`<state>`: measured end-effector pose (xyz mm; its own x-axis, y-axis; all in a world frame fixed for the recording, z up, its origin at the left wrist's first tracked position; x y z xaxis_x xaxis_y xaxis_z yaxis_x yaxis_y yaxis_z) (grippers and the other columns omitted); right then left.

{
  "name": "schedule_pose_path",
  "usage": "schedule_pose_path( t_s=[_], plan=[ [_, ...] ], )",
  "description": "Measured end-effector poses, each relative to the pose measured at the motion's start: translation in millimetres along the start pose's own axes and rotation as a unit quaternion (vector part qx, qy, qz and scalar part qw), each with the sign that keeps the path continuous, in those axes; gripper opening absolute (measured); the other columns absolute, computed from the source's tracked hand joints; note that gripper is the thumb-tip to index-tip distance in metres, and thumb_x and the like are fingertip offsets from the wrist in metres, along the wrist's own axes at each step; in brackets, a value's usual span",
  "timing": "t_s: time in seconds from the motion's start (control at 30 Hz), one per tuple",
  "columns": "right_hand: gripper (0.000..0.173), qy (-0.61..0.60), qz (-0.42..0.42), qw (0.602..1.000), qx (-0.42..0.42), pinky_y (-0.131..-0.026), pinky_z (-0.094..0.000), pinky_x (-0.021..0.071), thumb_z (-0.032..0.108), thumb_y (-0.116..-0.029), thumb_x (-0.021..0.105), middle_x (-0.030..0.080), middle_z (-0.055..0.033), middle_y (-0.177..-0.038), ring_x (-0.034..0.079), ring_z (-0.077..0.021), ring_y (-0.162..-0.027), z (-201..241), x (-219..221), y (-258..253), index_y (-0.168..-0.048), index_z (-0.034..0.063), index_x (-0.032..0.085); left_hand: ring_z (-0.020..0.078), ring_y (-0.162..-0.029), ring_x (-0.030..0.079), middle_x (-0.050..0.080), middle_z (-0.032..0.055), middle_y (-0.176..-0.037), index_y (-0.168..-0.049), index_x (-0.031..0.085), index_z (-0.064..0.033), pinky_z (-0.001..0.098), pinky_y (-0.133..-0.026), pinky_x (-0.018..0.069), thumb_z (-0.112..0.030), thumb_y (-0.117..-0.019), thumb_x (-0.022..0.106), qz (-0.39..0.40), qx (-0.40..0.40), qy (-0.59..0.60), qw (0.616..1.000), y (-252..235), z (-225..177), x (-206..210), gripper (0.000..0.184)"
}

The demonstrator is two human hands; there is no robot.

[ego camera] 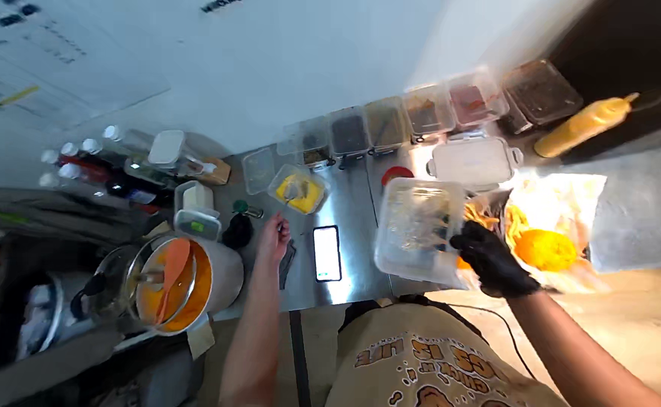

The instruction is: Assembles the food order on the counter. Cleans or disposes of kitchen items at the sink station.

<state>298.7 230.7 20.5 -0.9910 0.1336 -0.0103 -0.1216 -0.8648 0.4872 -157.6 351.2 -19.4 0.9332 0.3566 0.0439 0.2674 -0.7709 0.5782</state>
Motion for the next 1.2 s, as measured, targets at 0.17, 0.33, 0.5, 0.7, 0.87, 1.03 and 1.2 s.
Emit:
schedule_pose_path(
  t_s=[0.17, 0.33, 0.5, 0.7, 0.87, 1.03, 1.2],
  plan=[
    [0.029, 0.022, 0.001, 0.997, 0.076, -0.068, -0.0307, 0.0544, 0.01, -0.0964, 0.063, 0.064, -0.0046, -0.095, 0.062, -0.0117, -0.077, -54.5, 53.9, -24.3, -0.125, 0.0057, 0.058, 0.0053, -0.056, 0.054, 0.062, 0.001, -0.082, -0.133, 0.054, -0.0147, 0.0167, -0.049, 0.0444, -0.036, -0.1115, 0.04, 0.06, -0.053, -0.012, 0.997, -32.1, 19.6, 4.8, 0.033],
    [0.028, 0.026, -0.004, 0.994, 0.103, -0.069, -0.0321, 0.0541, 0.011, -0.0955, 0.064, 0.065, -0.0067, -0.097, 0.062, -0.0134, -0.079, -87.1, 71.6, -35.5, -0.122, 0.0049, 0.06, 0.0077, -0.059, 0.059, 0.069, 0.0044, -0.09, -0.147, 0.04, -0.0127, 0.021, -0.052, 0.0482, -0.04, -0.1133, 0.026, 0.086, -0.123, -0.092, 0.984, 12.4, 51.5, -27.4, 0.046],
    [0.02, 0.088, 0.017, 0.991, 0.099, -0.069, -0.0352, 0.0529, 0.012, -0.0949, 0.064, 0.063, -0.0081, -0.092, 0.06, -0.015, -0.078, -74.7, 82.6, -44.8, -0.112, 0.0034, 0.06, 0.01, -0.068, 0.062, 0.069, 0.0058, -0.095, -0.141, 0.055, -0.0027, 0.0247, -0.061, 0.0526, -0.025, -0.1124, 0.036, 0.267, -0.067, -0.265, 0.924, 57.2, 66.6, 5.7, 0.041],
    [0.042, 0.121, 0.001, 0.99, 0.075, -0.082, -0.0403, 0.0544, 0.011, -0.0941, 0.067, 0.067, -0.0124, -0.11, 0.063, -0.0186, -0.093, -78.7, 85.0, -57.1, -0.135, 0.0051, 0.061, 0.0166, -0.086, 0.069, 0.07, 0.0097, -0.111, -0.143, 0.054, -0.0053, 0.0326, -0.071, 0.0569, -0.029, -0.111, 0.044, 0.342, -0.052, -0.315, 0.884, 61.1, 71.1, 51.7, 0.041],
    [0.046, 0.157, -0.047, 0.984, 0.069, -0.086, -0.046, 0.0541, 0.013, -0.0933, 0.07, 0.069, -0.014, -0.11, 0.065, -0.0225, -0.096, -82.8, 80.6, -56.8, -0.138, 0.0078, 0.06, 0.0164, -0.084, 0.068, 0.069, 0.0117, -0.113, -0.144, 0.052, -0.0059, 0.0322, -0.069, 0.0549, -0.029, -0.1099, 0.048, 0.334, -0.045, -0.386, 0.859, 52.6, 77.2, 65.4, 0.042],
    [0.05, 0.137, -0.049, 0.989, 0.043, -0.087, -0.0434, 0.0543, 0.016, -0.0916, 0.072, 0.067, -0.0135, -0.117, 0.064, -0.0204, -0.099, -61.7, 71.0, -41.0, -0.139, 0.006, 0.059, 0.0189, -0.087, 0.068, 0.068, 0.014, -0.116, -0.147, 0.05, -0.0072, 0.0349, -0.071, 0.0555, -0.031, -0.1098, 0.048, 0.305, -0.027, -0.402, 0.863, 56.5, 71.2, 77.5, 0.044],
    [0.043, 0.17, -0.08, 0.982, -0.025, -0.096, -0.0456, 0.0513, 0.018, -0.0882, 0.074, 0.058, -0.0088, -0.142, 0.061, -0.02, -0.116, -1.9, 6.8, 18.1, -0.13, 0.0084, 0.065, 0.0208, -0.09, 0.068, 0.067, 0.0161, -0.118, -0.144, 0.052, -0.003, 0.0384, -0.073, 0.0566, -0.03, -0.1102, 0.043, 0.252, 0.041, -0.402, 0.88, 65.3, 53.5, 74.5, 0.044]
  ],
)
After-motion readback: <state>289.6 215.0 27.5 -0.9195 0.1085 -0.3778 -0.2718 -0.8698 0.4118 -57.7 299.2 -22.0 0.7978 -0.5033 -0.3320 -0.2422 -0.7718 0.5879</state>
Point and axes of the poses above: each hand's wrist, its own y-axis away from the middle knuckle, its own x-axis out of the palm, z = x × y, the point moved 9 cm from there along -y, towards the middle knuckle
